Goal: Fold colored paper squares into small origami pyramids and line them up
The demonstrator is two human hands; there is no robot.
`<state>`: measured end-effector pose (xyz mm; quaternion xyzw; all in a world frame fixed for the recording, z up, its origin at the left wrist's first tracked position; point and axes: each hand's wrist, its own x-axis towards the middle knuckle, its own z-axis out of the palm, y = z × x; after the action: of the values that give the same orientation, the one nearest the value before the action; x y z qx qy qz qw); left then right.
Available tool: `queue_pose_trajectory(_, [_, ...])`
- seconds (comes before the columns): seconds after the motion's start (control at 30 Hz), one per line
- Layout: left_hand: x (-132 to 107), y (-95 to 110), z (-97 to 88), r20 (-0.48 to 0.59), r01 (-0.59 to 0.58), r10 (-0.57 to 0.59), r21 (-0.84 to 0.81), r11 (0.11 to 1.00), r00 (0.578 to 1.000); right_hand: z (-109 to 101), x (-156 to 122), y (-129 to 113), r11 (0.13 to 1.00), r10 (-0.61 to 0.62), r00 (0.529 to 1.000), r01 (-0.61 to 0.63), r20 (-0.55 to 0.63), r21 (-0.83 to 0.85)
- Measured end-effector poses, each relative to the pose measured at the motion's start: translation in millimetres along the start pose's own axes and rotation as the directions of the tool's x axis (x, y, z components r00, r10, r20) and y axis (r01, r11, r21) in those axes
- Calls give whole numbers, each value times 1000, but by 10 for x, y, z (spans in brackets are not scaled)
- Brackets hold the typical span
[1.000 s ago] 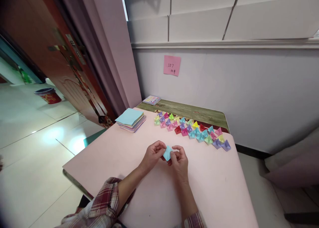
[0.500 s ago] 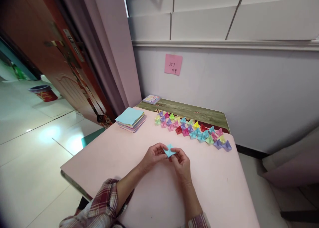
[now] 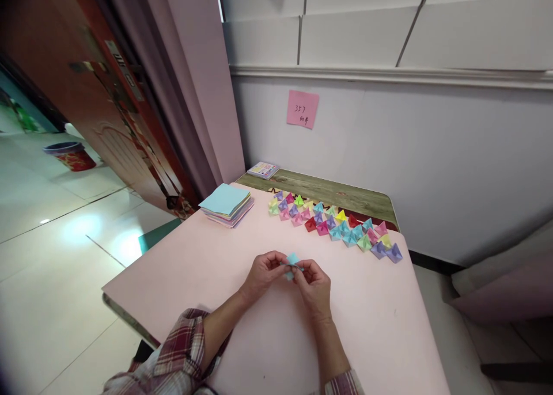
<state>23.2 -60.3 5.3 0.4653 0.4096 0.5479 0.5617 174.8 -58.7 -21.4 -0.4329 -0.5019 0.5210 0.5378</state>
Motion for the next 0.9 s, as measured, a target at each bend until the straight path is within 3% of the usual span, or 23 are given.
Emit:
queue_pose_trajectory(0.4, [-28,-45,47,-119,-5,6,10,1000,993,29,15,72,996,-49,995,42,-85,-82])
queue_pose_trajectory(0.67, [-61,-22,68,-195,-32,55,116,993,979,37,2,37,998,-30,993,23,-111,-64])
queue_pose_trajectory(0.9, [-39,-64,104,-235,86,-103,-80,993,967,55,-3,-30,997,62,992,-58,-106,41])
